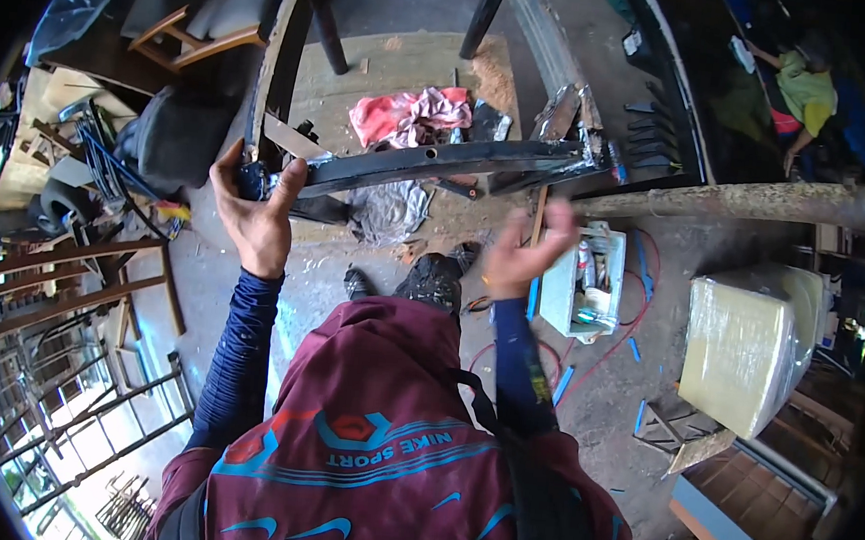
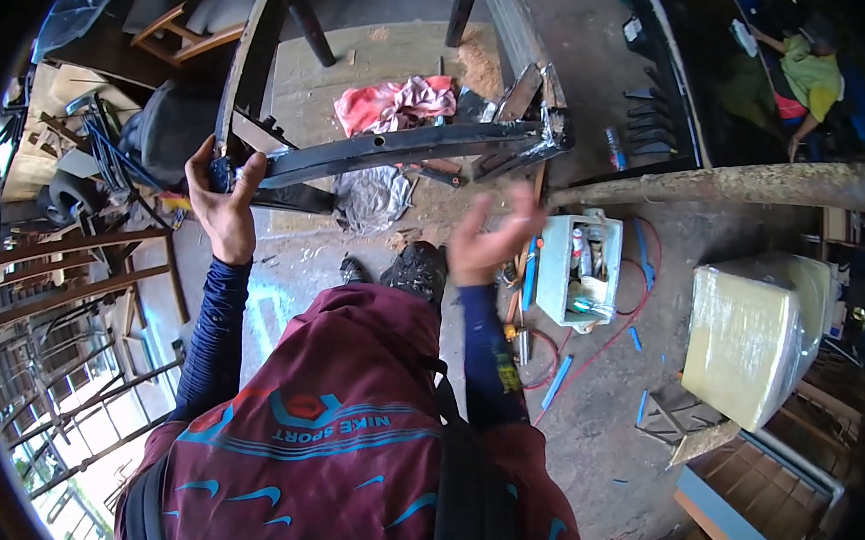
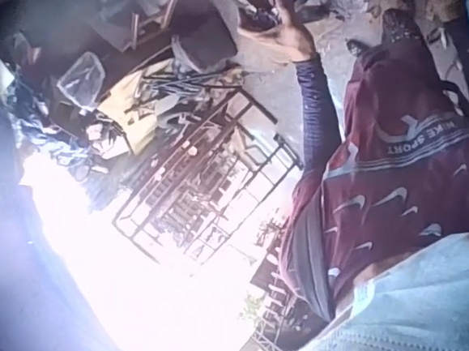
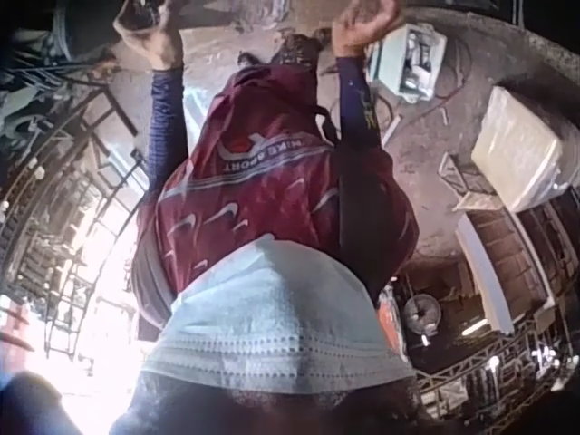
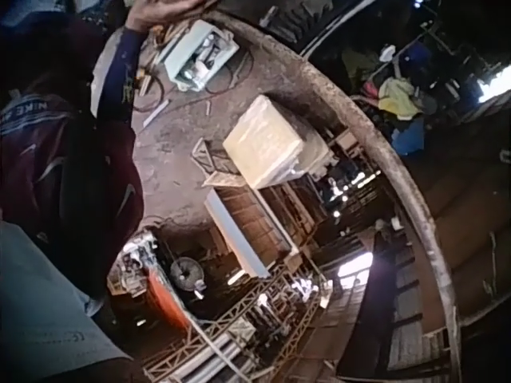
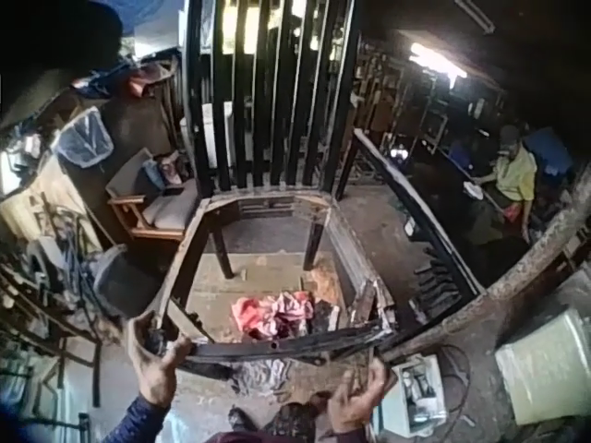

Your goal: Repairing a wooden chair frame by applying glue, scraping, and using a hammer and nail gun.

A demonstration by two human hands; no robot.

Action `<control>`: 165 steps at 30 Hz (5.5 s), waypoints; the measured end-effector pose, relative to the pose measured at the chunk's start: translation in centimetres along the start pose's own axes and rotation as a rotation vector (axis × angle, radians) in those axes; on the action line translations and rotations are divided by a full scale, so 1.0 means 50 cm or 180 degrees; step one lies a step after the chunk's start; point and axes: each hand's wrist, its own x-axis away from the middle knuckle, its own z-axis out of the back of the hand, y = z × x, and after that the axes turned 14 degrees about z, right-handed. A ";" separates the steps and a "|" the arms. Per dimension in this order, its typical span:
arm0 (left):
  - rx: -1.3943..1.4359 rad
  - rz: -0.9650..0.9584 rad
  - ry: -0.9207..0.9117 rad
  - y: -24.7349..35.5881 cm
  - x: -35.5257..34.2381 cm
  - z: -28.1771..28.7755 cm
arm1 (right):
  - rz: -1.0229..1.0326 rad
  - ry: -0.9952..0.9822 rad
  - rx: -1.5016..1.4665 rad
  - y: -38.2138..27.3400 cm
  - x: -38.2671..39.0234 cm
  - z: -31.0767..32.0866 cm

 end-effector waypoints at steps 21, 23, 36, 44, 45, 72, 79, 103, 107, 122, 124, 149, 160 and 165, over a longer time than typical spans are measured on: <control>0.0368 0.0083 -0.0034 -0.005 -0.038 0.001 | -0.1748 -0.0103 -0.2261 0.165 -0.068 -0.086; 0.0381 0.0010 0.0017 -0.006 -0.030 0.003 | -0.1344 -0.0233 -0.2311 0.150 -0.080 -0.086; 0.0173 -0.0162 0.0084 -0.012 -0.043 0.007 | -0.0269 -0.1327 -0.1265 0.205 -0.122 -0.018; 0.0015 -0.0311 -0.0052 -0.015 -0.042 0.014 | -0.0979 -0.1140 -0.1722 0.215 -0.089 -0.052; -0.0030 -0.0321 -0.0179 -0.012 -0.042 0.020 | -0.0954 -0.1110 -0.2025 0.226 -0.083 -0.056; 0.1695 0.0915 -0.1796 -0.028 -0.094 0.107 | -0.4095 -0.1401 -0.4028 -0.446 -0.072 -0.167; 0.1781 0.0770 -0.1314 -0.026 -0.054 0.077 | -0.4125 -0.1273 -0.3958 -0.445 -0.080 -0.166; 0.1464 0.0495 -0.0253 -0.056 0.009 0.001 | -0.4414 -0.2158 -0.4077 -0.417 -0.116 -0.155; 0.1853 0.0654 -0.0021 -0.043 0.016 -0.024 | -0.4427 -0.2366 -0.4217 -0.407 -0.124 -0.156; 0.1584 0.0569 0.0802 -0.026 0.022 -0.053 | 0.2348 -0.2700 -0.3855 -0.260 -0.344 -0.016; 0.1345 0.0436 0.1080 -0.034 0.025 -0.066 | 0.3111 -0.2502 -0.2290 -0.209 -0.385 -0.036; 0.1118 0.1345 0.0978 0.088 0.114 -0.113 | 0.2816 -0.3510 -0.1972 -0.159 -0.352 -0.156; 0.1467 0.1349 0.1002 0.088 0.091 -0.148 | 0.2688 -0.3307 -0.2015 -0.159 -0.347 -0.156; 0.1385 0.0963 0.1047 0.075 0.089 -0.148 | 0.2667 -0.1924 -0.3003 -0.126 -0.337 -0.077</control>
